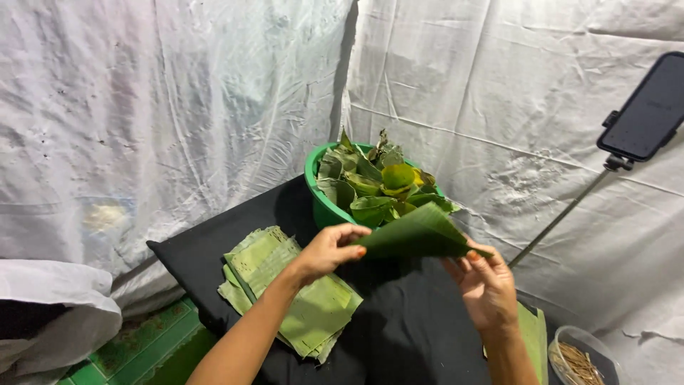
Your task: Cleaning banana leaves with a cloth and folding them into cone shapes for food packaging.
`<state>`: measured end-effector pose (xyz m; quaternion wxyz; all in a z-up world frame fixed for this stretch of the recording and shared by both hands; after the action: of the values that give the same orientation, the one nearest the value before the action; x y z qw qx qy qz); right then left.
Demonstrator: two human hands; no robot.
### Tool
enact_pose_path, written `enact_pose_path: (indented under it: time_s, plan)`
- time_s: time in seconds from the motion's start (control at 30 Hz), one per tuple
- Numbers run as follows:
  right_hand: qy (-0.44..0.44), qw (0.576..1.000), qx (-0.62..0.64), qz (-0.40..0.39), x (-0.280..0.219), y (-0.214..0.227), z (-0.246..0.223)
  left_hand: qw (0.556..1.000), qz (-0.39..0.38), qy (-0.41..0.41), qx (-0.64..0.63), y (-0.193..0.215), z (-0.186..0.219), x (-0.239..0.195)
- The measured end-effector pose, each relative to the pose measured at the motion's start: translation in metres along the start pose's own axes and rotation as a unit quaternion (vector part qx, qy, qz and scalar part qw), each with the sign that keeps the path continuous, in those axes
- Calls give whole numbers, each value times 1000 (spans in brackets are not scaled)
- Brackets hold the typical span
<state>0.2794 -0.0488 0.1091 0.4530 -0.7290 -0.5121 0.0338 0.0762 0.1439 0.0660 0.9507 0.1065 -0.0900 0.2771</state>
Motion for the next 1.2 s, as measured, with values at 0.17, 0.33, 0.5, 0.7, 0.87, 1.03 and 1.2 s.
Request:
enact_pose_path:
  time_s: [0.17, 0.33, 0.5, 0.7, 0.87, 1.03, 1.2]
  plan:
    - [62, 994, -77, 39, 42, -14, -17, 996, 58, -59, 27, 28, -17, 64]
    - [124, 980, -133, 75, 74, -39, -23, 982, 133, -76, 111, 74, -43, 118]
    - [148, 970, -175, 79, 110, -35, -12, 775, 273, 110, 559, 141, -91, 144]
    - [172, 954, -236, 76, 122, -59, 9, 763, 212, 124, 597, 136, -82, 158]
    - [175, 936, -298, 69, 122, -81, 14, 754, 204, 150, 606, 139, -129, 208]
    - [181, 913, -365, 40, 130, -91, 13, 747, 183, 135, 625, 148, -83, 195]
    - [178, 907, -381, 26, 136, -86, 10, 746, 179, 106, 633, 160, -94, 212]
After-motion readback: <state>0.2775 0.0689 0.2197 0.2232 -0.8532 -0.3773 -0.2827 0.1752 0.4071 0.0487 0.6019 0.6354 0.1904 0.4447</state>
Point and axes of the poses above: each hand's wrist, its own x-axis towards the middle knuckle, its own y-axis out of the back of the hand, z = x × y, the point moved 8 cm from there along x, towards the middle knuckle, and after that the axes turned 15 degrees about x, right-handed, at the moved point
